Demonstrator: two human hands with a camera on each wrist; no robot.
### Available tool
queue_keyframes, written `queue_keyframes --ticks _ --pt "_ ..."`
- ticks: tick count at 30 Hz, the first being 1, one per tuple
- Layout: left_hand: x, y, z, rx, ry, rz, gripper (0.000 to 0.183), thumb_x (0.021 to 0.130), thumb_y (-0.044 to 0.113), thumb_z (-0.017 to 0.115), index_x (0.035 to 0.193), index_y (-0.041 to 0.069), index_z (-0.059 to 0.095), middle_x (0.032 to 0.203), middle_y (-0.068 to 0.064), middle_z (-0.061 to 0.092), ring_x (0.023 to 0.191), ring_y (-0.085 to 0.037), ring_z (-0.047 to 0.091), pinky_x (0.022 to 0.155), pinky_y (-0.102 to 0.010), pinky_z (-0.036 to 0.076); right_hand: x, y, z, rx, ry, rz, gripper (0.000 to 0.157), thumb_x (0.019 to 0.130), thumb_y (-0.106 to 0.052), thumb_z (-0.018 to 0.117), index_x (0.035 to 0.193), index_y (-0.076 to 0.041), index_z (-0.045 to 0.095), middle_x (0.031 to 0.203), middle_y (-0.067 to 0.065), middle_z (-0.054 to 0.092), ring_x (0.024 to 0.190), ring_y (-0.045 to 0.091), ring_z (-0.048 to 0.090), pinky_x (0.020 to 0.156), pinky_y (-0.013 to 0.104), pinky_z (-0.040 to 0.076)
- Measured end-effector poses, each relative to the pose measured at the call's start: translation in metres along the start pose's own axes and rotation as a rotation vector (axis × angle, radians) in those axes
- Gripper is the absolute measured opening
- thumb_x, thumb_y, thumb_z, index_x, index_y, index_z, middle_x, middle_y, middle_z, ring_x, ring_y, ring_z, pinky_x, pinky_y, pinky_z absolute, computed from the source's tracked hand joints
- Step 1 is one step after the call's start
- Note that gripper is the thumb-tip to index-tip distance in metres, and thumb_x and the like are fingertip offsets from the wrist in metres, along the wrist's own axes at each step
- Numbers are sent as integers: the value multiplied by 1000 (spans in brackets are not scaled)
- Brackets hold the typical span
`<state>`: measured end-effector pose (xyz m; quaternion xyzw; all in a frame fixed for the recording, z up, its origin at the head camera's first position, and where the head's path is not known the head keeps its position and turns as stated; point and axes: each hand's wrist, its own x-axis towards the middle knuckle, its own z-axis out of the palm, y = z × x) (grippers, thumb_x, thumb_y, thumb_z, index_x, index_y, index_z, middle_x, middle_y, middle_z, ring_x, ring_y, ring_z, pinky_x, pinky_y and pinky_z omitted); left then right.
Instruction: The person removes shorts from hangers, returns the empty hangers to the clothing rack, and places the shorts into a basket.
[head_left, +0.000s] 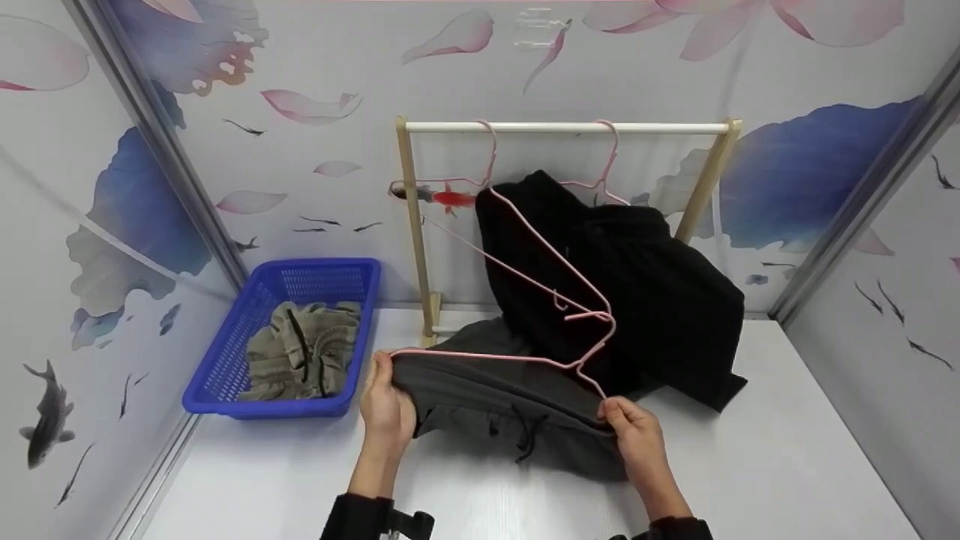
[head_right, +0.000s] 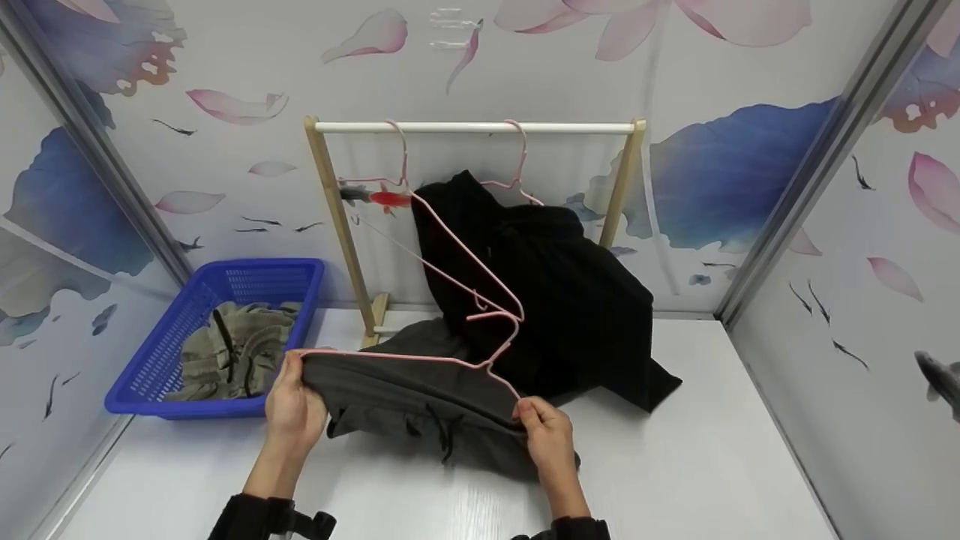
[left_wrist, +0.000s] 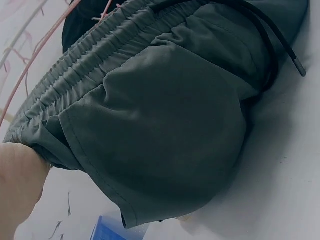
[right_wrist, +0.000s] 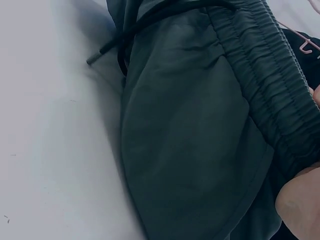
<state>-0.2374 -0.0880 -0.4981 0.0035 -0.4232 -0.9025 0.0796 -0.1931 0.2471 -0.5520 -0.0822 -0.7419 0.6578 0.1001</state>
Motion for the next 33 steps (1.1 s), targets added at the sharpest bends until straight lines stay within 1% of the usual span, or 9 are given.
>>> queue_keyframes --ticks 1,3,4,8,13,16,20,26,33 --pt "-1 -1 0 19 2 7 50 112 35 26 132 -6 45 142 -22 50 139 -30 44 117 -36 34 0 0 0 3 4 2 29 106 -8 54 87 10 66 86 -3 63 85 7 54 80 20 43" --pt "0 -4 0 87 16 43 46 111 39 27 111 1 51 114 -13 61 115 -27 59 103 -33 45 1 0 1 1 8 -1 29 106 -8 54 89 12 66 85 -4 63 85 7 54 80 20 43" --pt "0 -5 0 142 13 61 48 110 41 27 113 1 54 113 -11 63 112 -23 60 102 -31 46 1 0 1 0 11 -4 29 106 -8 53 90 13 65 85 -4 63 84 7 54 80 20 43" --pt "-2 -8 0 449 8 154 51 112 40 27 118 0 58 110 -10 63 104 -18 60 95 -27 45 3 1 -1 -13 19 -16 30 106 -9 54 89 12 65 84 -4 63 84 7 53 80 20 42" --pt "-4 -12 -2 718 -55 231 27 112 21 43 118 -4 52 114 -16 59 104 -17 54 92 -27 42 3 1 -2 -12 21 -18 30 106 -9 53 89 13 65 84 -7 62 84 7 53 80 20 42" --pt "-3 -11 -5 733 -130 222 25 108 13 55 124 -5 50 124 -19 58 113 -20 56 97 -26 44 2 0 -2 -2 17 -17 30 106 -9 53 90 14 64 83 -7 62 83 8 53 79 20 42" --pt "-4 -5 -11 741 -228 156 40 99 8 66 133 -3 46 136 -20 55 121 -25 56 100 -27 45 3 1 -3 -11 18 -23 30 106 -9 54 89 13 65 83 -5 63 83 8 53 78 20 42" --pt "-3 4 -20 782 -328 65 60 82 0 69 137 1 45 140 -23 50 118 -30 56 98 -34 46 5 3 -2 -21 11 -22 29 106 -9 54 86 9 66 85 -1 63 82 8 53 77 20 43" --pt "-2 3 -27 917 -305 178 43 88 -3 61 131 1 55 132 -17 61 120 -27 58 105 -45 45 2 3 -1 -45 8 -29 28 105 -11 56 85 5 67 87 4 65 83 9 54 79 21 42"
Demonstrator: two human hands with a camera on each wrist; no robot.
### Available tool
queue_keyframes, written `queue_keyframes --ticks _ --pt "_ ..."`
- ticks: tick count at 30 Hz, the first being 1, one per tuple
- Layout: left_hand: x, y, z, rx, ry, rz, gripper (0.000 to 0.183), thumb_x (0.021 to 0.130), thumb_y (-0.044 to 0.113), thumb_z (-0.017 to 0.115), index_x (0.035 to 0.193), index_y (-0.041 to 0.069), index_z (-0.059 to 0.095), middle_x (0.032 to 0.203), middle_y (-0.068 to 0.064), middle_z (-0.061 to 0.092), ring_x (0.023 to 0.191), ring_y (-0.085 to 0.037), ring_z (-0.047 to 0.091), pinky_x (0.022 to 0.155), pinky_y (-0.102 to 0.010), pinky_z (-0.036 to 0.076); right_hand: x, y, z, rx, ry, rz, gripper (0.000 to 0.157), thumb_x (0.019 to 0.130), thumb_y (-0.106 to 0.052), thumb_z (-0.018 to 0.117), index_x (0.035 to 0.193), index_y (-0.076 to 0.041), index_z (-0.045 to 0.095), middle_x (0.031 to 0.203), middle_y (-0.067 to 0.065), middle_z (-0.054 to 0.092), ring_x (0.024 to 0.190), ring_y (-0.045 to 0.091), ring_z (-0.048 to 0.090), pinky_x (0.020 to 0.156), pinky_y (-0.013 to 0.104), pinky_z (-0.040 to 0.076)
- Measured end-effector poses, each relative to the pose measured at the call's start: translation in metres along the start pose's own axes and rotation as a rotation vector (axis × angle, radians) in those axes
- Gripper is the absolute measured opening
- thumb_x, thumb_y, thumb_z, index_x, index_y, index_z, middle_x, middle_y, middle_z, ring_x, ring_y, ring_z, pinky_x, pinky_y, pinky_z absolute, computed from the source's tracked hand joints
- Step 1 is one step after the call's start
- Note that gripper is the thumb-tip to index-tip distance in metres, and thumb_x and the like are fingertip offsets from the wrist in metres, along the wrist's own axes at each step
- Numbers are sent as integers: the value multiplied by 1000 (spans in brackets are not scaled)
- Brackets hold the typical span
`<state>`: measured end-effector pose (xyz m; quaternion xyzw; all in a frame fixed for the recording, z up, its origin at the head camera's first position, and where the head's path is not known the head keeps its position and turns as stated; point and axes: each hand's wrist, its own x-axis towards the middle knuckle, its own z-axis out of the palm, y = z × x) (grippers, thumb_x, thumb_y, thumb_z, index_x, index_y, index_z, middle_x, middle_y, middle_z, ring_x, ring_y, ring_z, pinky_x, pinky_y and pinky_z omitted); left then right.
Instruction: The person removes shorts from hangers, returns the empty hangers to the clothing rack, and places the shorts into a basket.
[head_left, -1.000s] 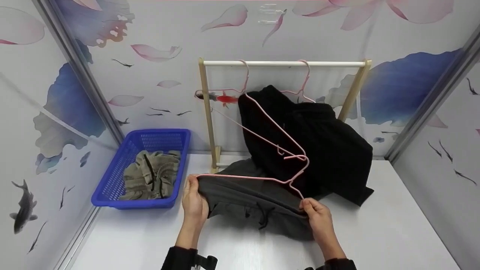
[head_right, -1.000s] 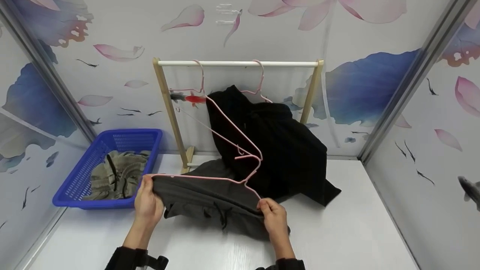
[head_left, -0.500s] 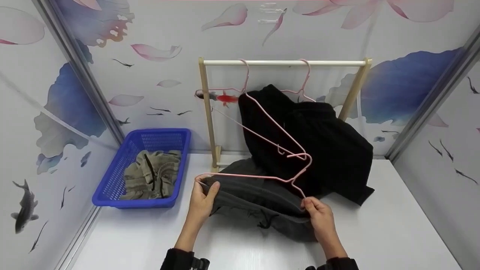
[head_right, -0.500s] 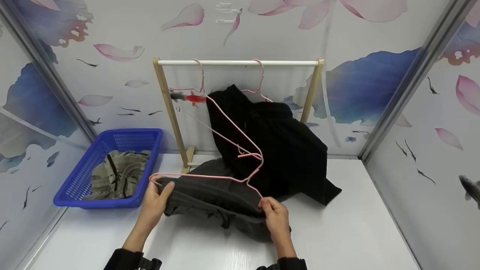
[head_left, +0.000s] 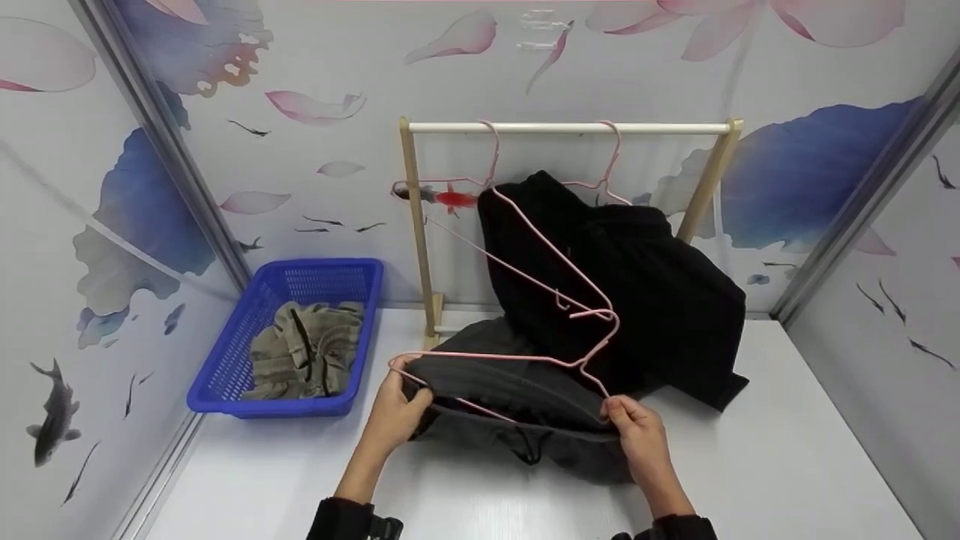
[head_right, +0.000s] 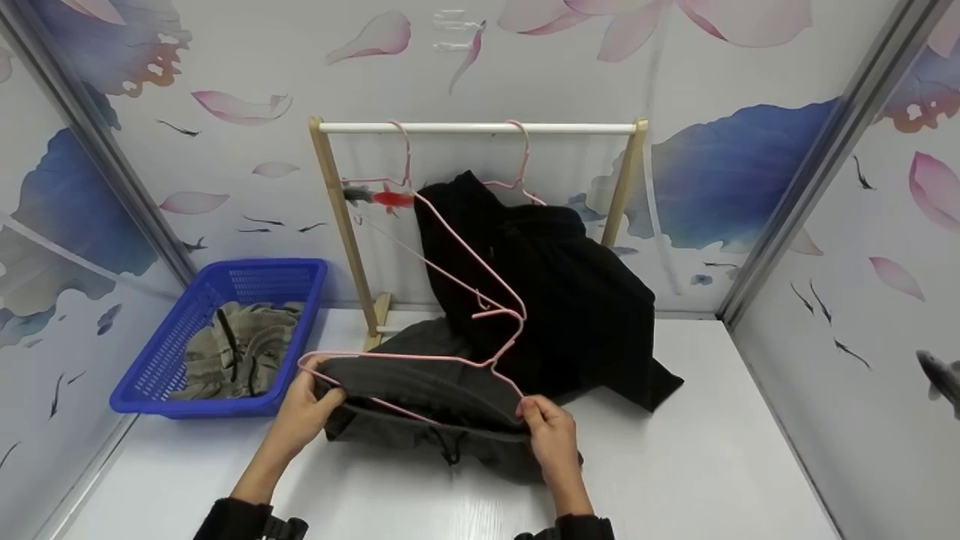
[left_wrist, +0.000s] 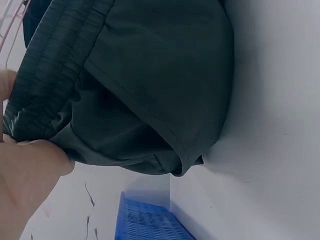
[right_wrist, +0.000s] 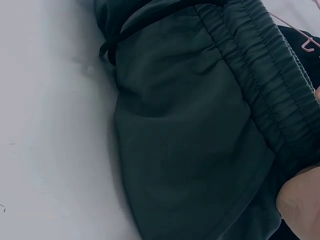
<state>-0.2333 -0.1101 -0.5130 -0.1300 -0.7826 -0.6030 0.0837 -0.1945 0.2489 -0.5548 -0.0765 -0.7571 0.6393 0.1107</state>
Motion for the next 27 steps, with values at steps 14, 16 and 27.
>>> queue_keyframes --ticks 14,16,27 --pt "0 0 4 83 145 -125 26 106 14 57 121 -6 63 126 -26 65 126 -39 59 107 -54 45 -4 1 -4 23 -25 -49 29 106 -10 55 82 2 67 88 6 65 84 7 54 79 20 43" --pt "0 1 4 15 127 -167 25 107 14 55 118 -7 62 125 -25 65 127 -37 57 108 -51 45 -4 1 -4 28 -21 -57 29 106 -10 55 82 2 67 87 6 65 84 7 54 79 19 43" --pt "-9 -13 6 -353 44 -276 33 111 12 44 136 -9 52 132 -19 60 120 -17 57 98 -22 47 -2 -1 -5 65 0 -12 31 107 -11 53 88 11 65 86 -7 64 86 5 54 81 18 43"
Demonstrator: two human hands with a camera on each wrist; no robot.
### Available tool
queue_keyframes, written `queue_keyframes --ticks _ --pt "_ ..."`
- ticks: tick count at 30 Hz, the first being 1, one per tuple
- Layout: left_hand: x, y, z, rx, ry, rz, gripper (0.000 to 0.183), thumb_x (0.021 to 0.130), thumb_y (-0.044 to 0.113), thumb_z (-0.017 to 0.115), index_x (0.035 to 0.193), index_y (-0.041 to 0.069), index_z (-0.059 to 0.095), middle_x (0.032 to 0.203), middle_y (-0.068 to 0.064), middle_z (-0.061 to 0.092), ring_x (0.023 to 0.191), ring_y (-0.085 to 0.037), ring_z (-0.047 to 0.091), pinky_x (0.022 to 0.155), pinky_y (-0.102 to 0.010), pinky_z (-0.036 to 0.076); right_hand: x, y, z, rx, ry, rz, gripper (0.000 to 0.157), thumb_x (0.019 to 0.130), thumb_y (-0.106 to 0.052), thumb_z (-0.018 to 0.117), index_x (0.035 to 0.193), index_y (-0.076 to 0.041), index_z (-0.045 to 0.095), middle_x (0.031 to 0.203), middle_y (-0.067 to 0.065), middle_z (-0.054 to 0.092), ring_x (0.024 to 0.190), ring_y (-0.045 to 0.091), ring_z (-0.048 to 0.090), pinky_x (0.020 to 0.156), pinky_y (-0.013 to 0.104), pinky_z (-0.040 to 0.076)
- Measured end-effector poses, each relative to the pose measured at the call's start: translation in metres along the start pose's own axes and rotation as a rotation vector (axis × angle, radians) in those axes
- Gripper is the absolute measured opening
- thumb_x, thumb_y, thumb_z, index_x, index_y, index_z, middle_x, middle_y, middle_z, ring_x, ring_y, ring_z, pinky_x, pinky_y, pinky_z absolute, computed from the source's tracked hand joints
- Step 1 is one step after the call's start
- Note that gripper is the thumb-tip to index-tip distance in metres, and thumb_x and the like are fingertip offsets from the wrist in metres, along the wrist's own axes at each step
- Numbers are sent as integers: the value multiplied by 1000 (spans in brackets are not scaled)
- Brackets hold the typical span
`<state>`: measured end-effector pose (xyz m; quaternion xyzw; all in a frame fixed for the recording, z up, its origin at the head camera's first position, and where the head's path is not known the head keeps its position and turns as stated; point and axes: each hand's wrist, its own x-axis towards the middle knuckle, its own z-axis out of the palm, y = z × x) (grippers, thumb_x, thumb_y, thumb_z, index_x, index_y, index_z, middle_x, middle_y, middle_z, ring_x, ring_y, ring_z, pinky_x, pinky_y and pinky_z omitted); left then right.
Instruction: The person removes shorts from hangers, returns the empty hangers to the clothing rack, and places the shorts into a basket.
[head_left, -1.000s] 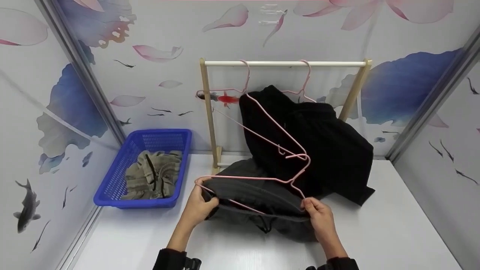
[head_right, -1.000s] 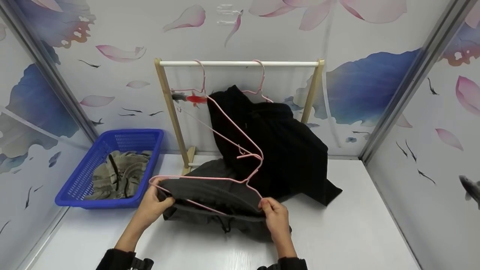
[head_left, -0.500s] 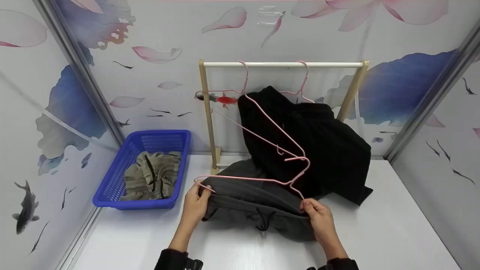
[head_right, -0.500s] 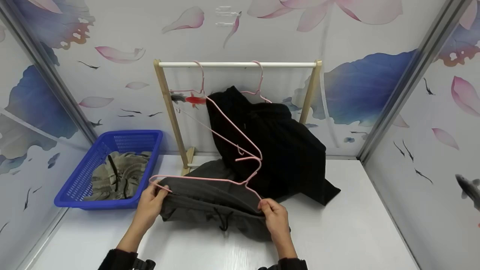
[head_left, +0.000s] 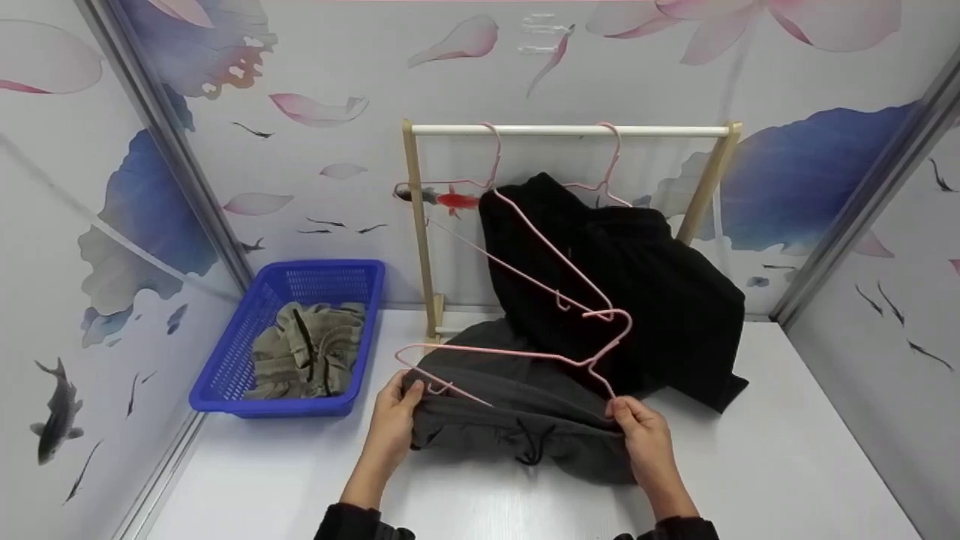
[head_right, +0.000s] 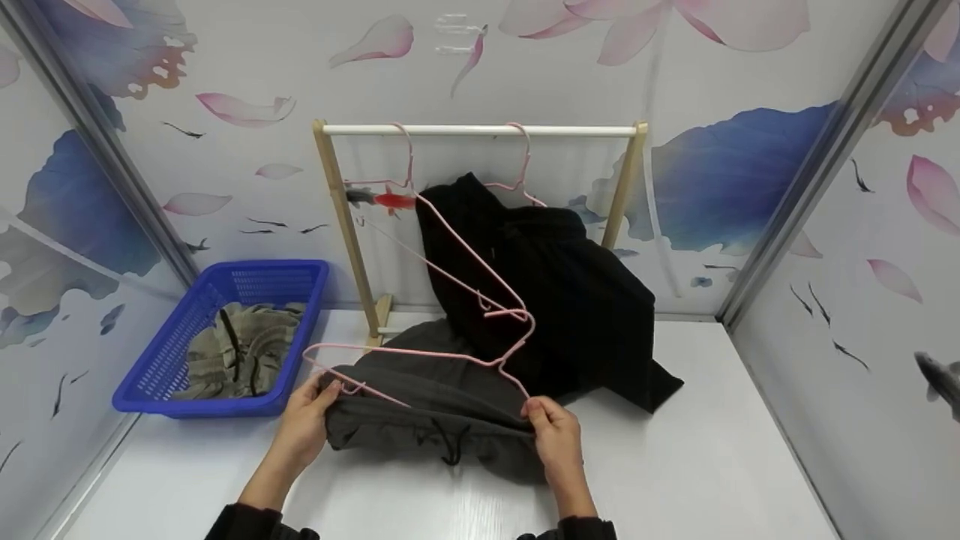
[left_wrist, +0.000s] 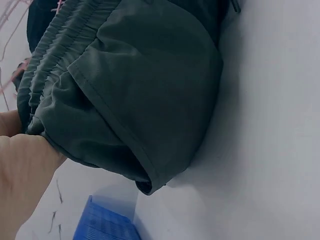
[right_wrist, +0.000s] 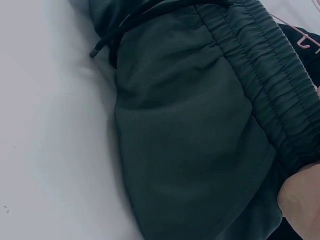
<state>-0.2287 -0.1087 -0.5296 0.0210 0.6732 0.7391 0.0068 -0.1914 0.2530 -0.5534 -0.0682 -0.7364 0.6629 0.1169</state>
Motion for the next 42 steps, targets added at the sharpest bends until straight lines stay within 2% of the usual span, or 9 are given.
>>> queue_keyframes --ticks 4,8,14,18,23,28,32,37,42 --pt "-1 -9 2 7 -4 -6 33 111 13 44 134 -9 53 132 -20 60 121 -22 57 101 -28 46 0 -1 -4 18 15 9 34 108 -13 52 94 17 62 87 -10 63 88 4 54 82 16 43" --pt "-2 -12 5 52 0 -7 33 112 14 44 136 -7 53 135 -19 60 127 -26 55 107 -34 44 0 -1 -4 16 31 5 35 108 -14 53 94 17 62 86 -10 63 87 5 55 80 17 44" --pt "-1 -13 11 225 63 12 26 109 17 53 125 -1 62 114 -12 65 106 -19 58 94 -34 47 1 -2 -1 -17 39 1 32 107 -14 54 91 12 64 86 -9 63 85 8 54 78 20 43" --pt "2 -15 14 387 71 120 26 104 23 63 116 0 65 105 -9 63 95 -17 55 87 -36 47 1 -2 0 -22 50 10 31 107 -14 54 91 10 66 86 -8 63 84 7 54 78 19 43" --pt "8 -18 20 560 67 279 25 100 27 68 108 3 67 103 -8 61 99 -24 58 92 -45 48 3 0 2 -20 71 6 30 106 -12 55 88 9 67 84 -6 64 82 7 54 77 19 43" --pt "8 -19 26 640 33 326 29 103 28 64 118 3 66 112 -11 58 115 -33 53 100 -53 43 5 3 5 -2 84 12 28 106 -9 56 88 9 67 84 -4 65 82 6 55 78 18 43" --pt "4 -16 29 690 -2 371 31 104 24 62 125 1 62 119 -15 57 118 -37 52 101 -57 41 6 3 6 -2 97 23 28 106 -9 56 86 6 69 86 -4 66 83 5 55 79 17 43" --pt "-2 -12 31 744 -43 432 31 105 22 60 126 0 63 122 -14 57 121 -35 52 103 -55 41 6 1 7 -12 111 15 28 105 -10 57 84 1 70 89 2 68 84 5 56 80 17 43" --pt "-10 -6 35 819 -50 520 25 104 16 62 121 -1 66 118 -12 61 115 -31 56 99 -51 45 4 1 8 -13 121 12 29 106 -13 57 91 9 68 87 -7 66 85 5 55 81 17 43"
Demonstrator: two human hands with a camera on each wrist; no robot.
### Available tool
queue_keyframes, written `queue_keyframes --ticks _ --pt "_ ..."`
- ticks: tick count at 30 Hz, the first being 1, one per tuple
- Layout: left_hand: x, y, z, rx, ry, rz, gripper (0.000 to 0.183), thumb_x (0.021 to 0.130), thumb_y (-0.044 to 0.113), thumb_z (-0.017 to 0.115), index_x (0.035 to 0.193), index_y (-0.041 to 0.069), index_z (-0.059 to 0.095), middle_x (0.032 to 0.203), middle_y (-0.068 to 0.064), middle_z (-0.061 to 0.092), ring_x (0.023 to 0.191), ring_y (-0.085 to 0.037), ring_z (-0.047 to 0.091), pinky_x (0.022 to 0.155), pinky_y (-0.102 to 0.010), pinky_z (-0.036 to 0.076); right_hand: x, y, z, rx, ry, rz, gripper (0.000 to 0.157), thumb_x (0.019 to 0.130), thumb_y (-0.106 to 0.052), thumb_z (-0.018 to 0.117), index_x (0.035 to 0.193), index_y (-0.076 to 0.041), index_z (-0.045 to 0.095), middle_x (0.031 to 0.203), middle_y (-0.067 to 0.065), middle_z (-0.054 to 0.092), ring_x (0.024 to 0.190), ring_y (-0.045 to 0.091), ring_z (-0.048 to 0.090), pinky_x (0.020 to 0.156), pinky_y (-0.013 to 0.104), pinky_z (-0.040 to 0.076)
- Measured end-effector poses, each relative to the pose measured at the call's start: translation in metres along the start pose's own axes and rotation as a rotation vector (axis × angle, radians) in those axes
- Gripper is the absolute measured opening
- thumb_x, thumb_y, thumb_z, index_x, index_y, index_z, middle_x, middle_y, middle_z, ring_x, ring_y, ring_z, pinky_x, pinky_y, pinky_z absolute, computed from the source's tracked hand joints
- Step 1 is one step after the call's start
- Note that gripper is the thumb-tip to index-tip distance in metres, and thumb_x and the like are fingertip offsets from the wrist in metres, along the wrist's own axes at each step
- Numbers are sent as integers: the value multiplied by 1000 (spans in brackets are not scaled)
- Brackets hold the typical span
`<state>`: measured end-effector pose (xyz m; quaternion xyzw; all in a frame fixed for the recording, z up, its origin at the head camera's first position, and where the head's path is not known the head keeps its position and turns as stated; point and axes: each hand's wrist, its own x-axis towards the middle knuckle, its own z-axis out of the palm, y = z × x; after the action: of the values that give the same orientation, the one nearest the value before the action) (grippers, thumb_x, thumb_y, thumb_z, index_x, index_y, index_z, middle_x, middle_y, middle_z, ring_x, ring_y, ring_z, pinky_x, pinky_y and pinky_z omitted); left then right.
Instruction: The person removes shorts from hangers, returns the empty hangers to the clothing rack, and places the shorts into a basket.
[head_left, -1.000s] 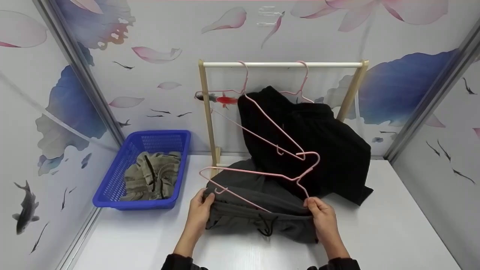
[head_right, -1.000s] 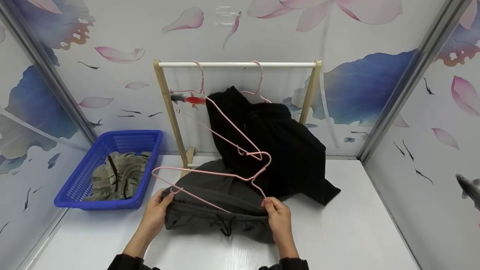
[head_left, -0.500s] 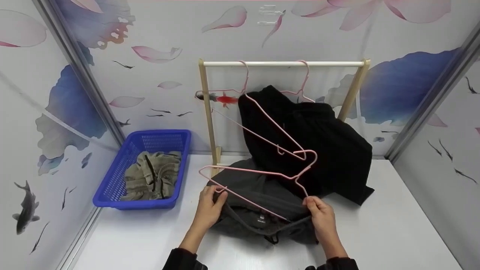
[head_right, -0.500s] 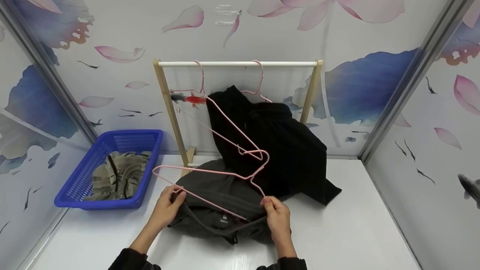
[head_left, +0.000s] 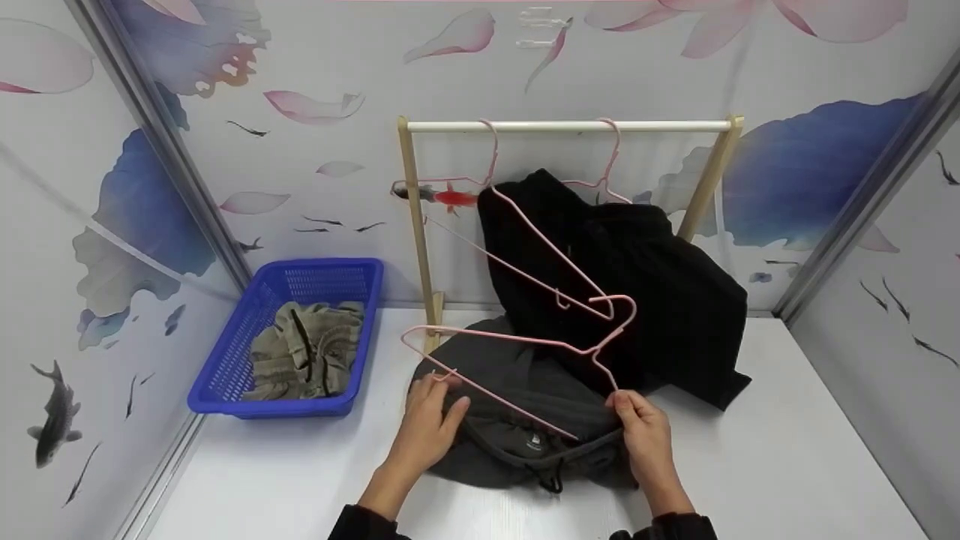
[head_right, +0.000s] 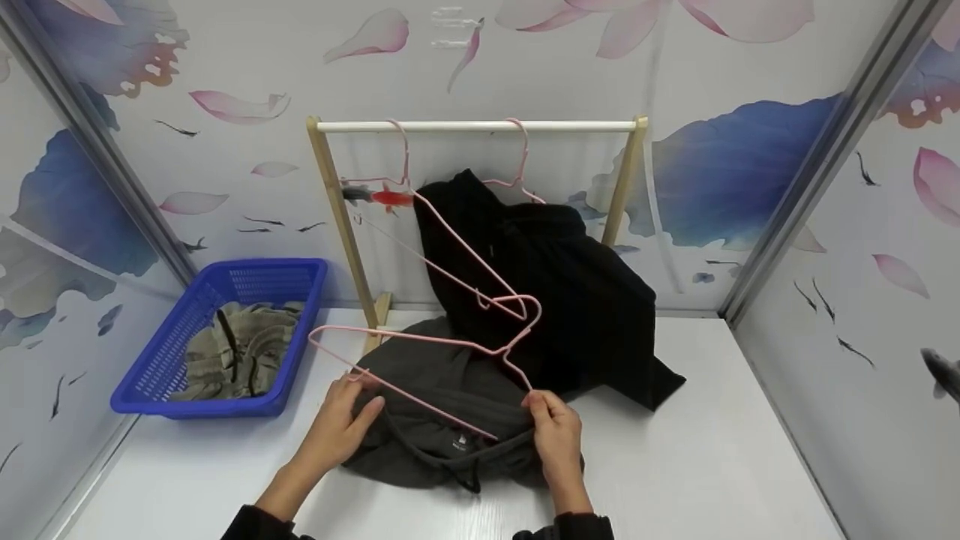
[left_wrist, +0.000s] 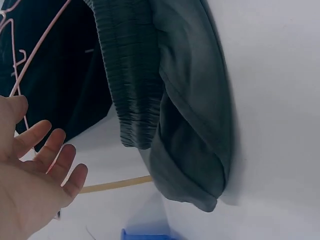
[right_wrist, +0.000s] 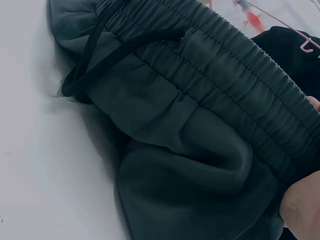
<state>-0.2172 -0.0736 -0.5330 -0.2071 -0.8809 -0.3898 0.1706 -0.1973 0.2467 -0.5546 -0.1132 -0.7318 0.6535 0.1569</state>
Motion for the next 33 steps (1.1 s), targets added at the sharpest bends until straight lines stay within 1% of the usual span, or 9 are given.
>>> queue_keyframes --ticks 2,6,8,11,14,17,20,26,33 --pt "-1 6 -3 36 -13 18 23 105 18 61 117 0 66 112 -10 64 108 -28 59 94 -48 48 0 0 0 -1 5 0 30 106 -14 57 93 11 68 87 -10 65 86 5 55 81 17 44" --pt "-1 21 -9 37 -63 44 20 106 22 59 112 5 67 99 -3 67 91 -17 63 82 -38 54 -1 -1 1 -4 13 -1 28 106 -14 58 88 3 71 89 -4 67 86 5 56 81 17 44" --pt "0 29 -11 24 -55 97 19 106 22 60 111 5 68 96 -1 66 86 -13 63 76 -33 55 -1 -2 1 -8 19 -1 28 106 -14 58 86 1 72 89 -2 68 85 5 56 81 17 43" --pt "6 41 -14 53 8 233 16 104 18 63 111 5 68 95 0 65 85 -12 61 75 -30 54 -1 -2 2 -23 28 -2 27 105 -12 58 86 1 72 90 1 69 85 4 56 80 16 43" --pt "14 52 -17 127 98 365 15 100 15 67 112 6 69 100 -3 64 91 -16 62 85 -34 55 -1 -1 3 -23 35 -3 26 105 -10 59 87 2 72 90 4 70 84 3 56 80 16 43" --pt "24 62 -20 191 149 447 19 100 16 67 116 6 68 109 -5 64 101 -20 62 94 -37 53 -2 -2 5 -26 42 -12 25 104 -9 59 88 5 72 89 4 70 82 3 56 79 16 43" --pt "34 70 -20 235 171 500 23 103 18 62 120 5 67 116 -8 63 107 -23 61 97 -38 51 -3 -4 6 -43 45 -31 24 104 -9 59 88 5 72 88 4 69 81 4 56 79 17 43" --pt "50 78 -15 309 181 547 32 100 17 64 128 3 65 127 -12 61 120 -27 58 108 -42 45 -6 -9 7 -99 52 -58 25 104 -12 61 87 1 73 89 2 70 81 4 56 78 18 43" --pt "64 79 -6 381 143 522 39 98 20 68 134 5 63 137 -15 59 132 -31 53 113 -51 40 -8 -11 11 -183 66 -130 22 103 -11 63 88 1 74 87 4 71 77 5 56 74 17 43"
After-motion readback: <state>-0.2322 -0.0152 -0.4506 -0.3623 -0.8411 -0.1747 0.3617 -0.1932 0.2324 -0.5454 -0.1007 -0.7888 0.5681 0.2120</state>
